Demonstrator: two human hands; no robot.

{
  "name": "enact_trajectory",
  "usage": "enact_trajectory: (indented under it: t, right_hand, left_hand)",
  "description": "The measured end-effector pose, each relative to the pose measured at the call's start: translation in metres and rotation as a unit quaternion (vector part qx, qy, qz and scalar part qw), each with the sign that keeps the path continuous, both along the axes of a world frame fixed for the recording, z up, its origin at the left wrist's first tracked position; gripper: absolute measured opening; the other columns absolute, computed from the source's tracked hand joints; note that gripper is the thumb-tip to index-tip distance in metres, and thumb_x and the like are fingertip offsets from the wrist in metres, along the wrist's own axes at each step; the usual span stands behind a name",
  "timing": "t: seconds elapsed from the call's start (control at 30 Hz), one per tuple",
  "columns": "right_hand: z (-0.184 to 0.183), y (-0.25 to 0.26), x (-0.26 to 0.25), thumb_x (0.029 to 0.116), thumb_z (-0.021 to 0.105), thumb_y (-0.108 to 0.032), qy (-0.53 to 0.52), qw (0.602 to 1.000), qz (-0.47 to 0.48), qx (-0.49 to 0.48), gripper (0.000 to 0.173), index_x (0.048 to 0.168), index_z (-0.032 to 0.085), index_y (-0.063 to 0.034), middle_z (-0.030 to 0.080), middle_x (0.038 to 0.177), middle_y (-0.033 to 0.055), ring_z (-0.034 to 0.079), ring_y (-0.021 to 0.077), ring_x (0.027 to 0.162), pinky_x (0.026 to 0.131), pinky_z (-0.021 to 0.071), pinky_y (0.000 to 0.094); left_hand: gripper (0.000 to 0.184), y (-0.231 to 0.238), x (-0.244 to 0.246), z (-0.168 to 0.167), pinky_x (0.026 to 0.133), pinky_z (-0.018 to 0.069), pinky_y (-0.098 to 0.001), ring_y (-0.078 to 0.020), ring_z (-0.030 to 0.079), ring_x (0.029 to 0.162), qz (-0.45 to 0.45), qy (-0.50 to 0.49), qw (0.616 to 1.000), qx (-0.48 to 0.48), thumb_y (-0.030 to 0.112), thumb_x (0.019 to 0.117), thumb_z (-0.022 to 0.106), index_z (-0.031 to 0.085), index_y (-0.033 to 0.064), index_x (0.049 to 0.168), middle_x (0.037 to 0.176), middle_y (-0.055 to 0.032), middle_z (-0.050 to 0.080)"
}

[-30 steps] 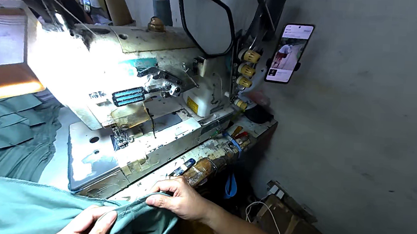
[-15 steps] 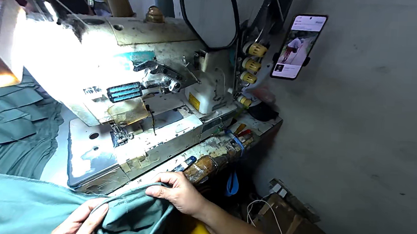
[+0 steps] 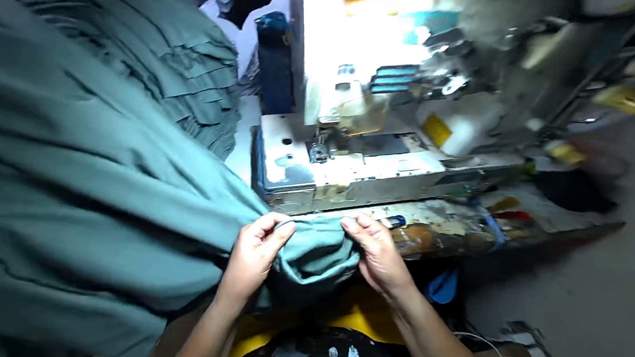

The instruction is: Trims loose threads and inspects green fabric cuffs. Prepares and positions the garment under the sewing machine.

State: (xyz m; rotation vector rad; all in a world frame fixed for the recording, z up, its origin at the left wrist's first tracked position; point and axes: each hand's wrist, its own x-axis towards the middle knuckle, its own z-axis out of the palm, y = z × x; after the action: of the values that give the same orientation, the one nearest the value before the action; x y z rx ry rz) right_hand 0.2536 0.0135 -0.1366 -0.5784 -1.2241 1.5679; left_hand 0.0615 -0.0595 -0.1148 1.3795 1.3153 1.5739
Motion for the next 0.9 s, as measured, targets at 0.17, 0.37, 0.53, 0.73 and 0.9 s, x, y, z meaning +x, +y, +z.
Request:
enact_trajectory:
  t: [0.17, 0.37, 0.53, 0.73, 0.9]
  right_hand:
    - [0.003, -0.002, 0.003, 0.1033, 0.053, -0.004, -0.004, 1.0, 0.004, 0.021, 0.019, 0.095, 0.07, -0.0041, 0.071, 0.086, 0.0001, 0.068, 0.0045, 0.082, 0.081, 0.0582, 0.0229]
    - [0.003, -0.002, 0.007, 0.1031, 0.053, -0.004, -0.003, 1.0, -0.009, 0.022, 0.02, 0.094, 0.07, -0.0053, 0.071, 0.086, -0.0004, 0.068, 0.0043, 0.082, 0.081, 0.0577, 0.0226]
    - [-0.001, -0.002, 0.018, 0.0955, 0.066, -0.004, -0.039, 0.997, -0.014, 0.07, 0.008, 0.097, 0.074, -0.0042, 0.074, 0.09, 0.0008, 0.069, 0.0051, 0.082, 0.078, 0.0592, 0.0219]
    - [0.013, 0.004, 0.024, 0.0941, 0.069, -0.014, -0.124, 0.985, 0.06, 0.102, 0.01, 0.086, 0.075, -0.0104, 0.071, 0.077, -0.008, 0.065, -0.0039, 0.072, 0.07, 0.0548, 0.0146]
    - [0.006, 0.028, 0.014, 0.0967, 0.057, -0.008, -0.085, 0.991, 0.076, 0.07, 0.03, 0.069, 0.069, -0.0119, 0.065, 0.063, -0.0086, 0.063, -0.0021, 0.058, 0.055, 0.0557, 0.0176]
  left_hand:
    - [0.014, -0.004, 0.002, 0.004, 0.078, 0.0563, -0.0179, -0.0002, 0.067, 0.081, 0.0, -0.024, 1.0, -0.009, 0.004, 0.0986, 0.059, 0.073, 0.0042, 0.098, 0.088, 0.0033, 0.072]
    - [0.012, -0.009, 0.003, 0.005, 0.074, 0.0539, -0.0149, 0.0025, 0.065, 0.079, 0.05, 0.046, 0.998, -0.007, 0.007, 0.0963, 0.062, 0.074, 0.0052, 0.098, 0.087, 0.0046, 0.072]
    - [0.021, -0.007, 0.002, 0.027, 0.082, 0.0558, -0.0198, -0.0016, 0.068, 0.088, 0.035, 0.042, 0.998, 0.0, 0.004, 0.1013, 0.053, 0.074, 0.0048, 0.101, 0.095, 0.0021, 0.074]
    - [0.016, 0.056, -0.009, 0.078, 0.081, 0.0555, -0.0256, -0.0044, 0.067, 0.089, 0.081, 0.394, 0.91, 0.101, 0.018, 0.0979, 0.064, 0.078, 0.0117, 0.1, 0.094, 0.0022, 0.072]
    - [0.016, 0.119, -0.018, 0.083, 0.073, 0.0514, -0.0549, -0.0263, 0.068, 0.087, 0.07, 0.497, 0.864, -0.021, 0.021, 0.0969, 0.065, 0.077, 0.0106, 0.095, 0.09, -0.0075, 0.071]
